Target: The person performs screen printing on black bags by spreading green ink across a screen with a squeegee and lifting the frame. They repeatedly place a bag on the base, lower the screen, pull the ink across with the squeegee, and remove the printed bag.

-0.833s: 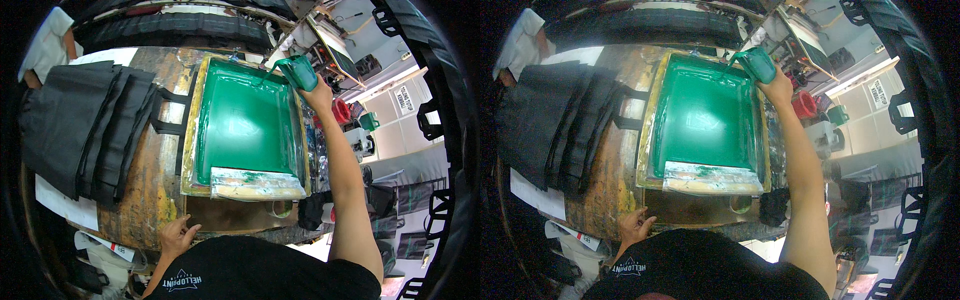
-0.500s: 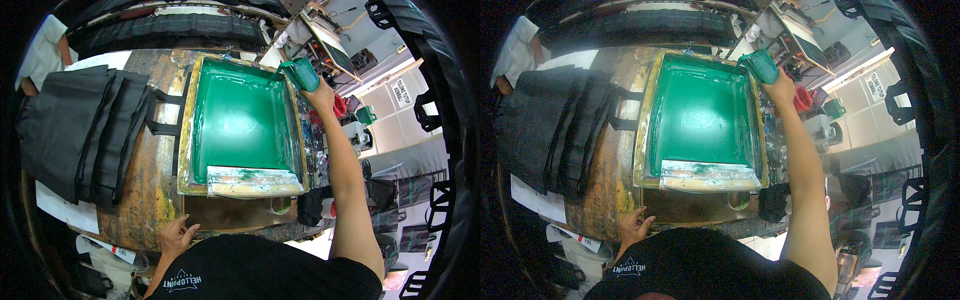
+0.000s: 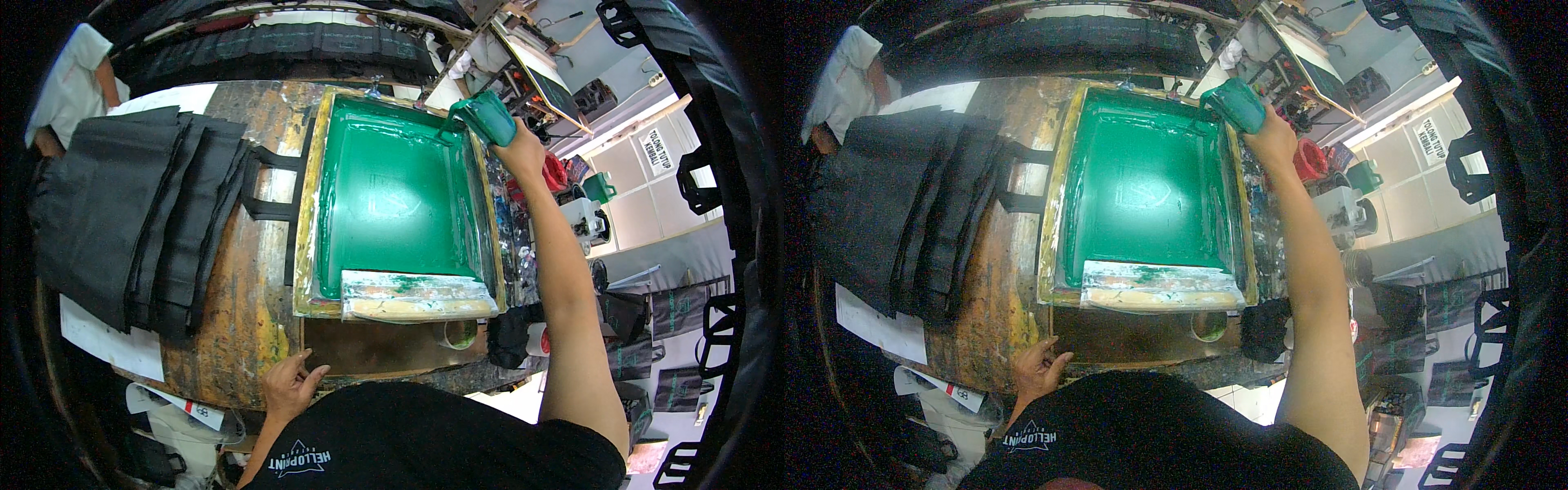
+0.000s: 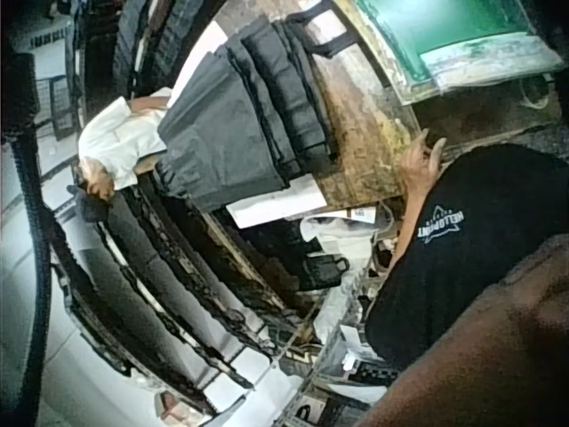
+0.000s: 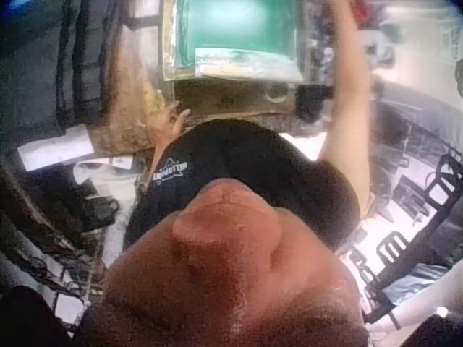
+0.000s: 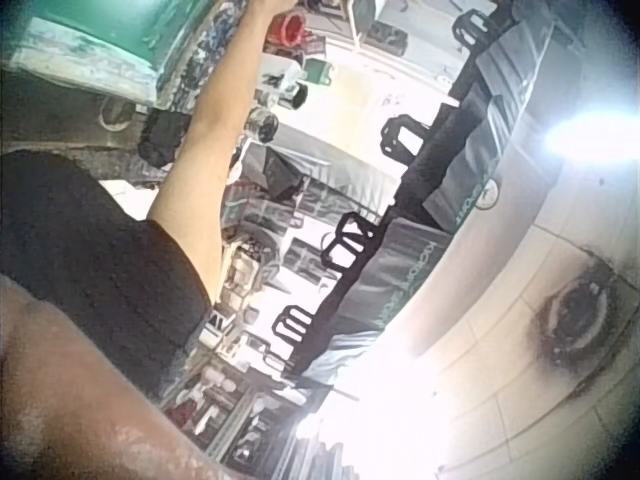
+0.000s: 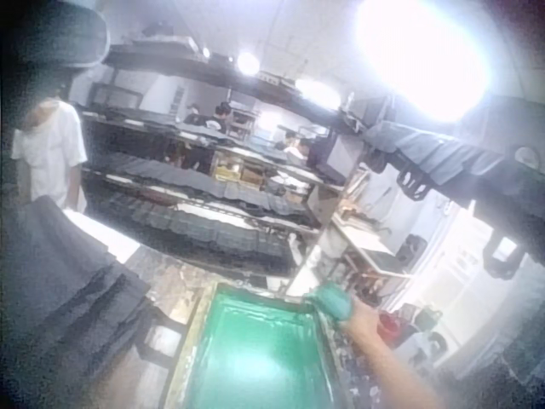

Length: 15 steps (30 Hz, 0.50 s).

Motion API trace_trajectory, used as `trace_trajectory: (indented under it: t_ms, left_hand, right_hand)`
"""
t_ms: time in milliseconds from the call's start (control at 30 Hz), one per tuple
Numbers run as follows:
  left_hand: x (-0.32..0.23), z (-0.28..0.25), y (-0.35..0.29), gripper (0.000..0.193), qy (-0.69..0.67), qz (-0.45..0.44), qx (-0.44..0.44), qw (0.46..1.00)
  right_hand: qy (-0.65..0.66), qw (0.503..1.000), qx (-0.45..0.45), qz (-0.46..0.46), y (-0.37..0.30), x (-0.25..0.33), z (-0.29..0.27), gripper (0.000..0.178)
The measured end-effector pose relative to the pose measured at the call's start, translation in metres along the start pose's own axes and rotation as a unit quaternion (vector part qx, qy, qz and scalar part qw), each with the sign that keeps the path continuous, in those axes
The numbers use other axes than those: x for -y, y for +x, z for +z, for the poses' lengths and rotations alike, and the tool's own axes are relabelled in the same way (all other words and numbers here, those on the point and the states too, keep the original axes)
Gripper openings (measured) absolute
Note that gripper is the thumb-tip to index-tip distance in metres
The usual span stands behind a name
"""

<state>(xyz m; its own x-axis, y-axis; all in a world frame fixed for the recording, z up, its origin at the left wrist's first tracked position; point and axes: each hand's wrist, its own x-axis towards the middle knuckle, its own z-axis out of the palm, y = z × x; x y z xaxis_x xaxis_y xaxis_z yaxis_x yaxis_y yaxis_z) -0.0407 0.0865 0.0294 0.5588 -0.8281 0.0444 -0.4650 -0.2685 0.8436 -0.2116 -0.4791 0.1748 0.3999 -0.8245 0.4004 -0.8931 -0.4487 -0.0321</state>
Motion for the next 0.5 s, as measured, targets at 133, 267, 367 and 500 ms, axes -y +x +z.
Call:
trace_trajectory:
  t_ms: [133, 267, 367, 500]
  left_hand:
    - [0.000, 0.000, 0.000, 0.042, -0.003, -0.002, -0.004, 1.000]
    - [0.002, 0.001, 0.000, 0.042, -0.006, 0.009, -0.016, 1.000]
    - [0.002, 0.000, 0.000, 0.042, -0.004, 0.013, -0.014, 1.000]
    - [0.002, -0.001, 0.002, 0.042, 0.000, 0.024, -0.011, 1.000]
  right_hand:
    - [0.001, 1.000, -0.004, -0.020, 0.004, 0.020, 0.004, 0.073]
    - [0.004, 1.000, 0.011, -0.027, 0.010, 0.042, 0.005, 0.074]
    - [-0.007, 0.999, 0.008, -0.032, 0.012, 0.059, 0.007, 0.071]
    - [0.005, 0.998, -0.003, -0.065, 0.016, 0.080, 0.010, 0.065]
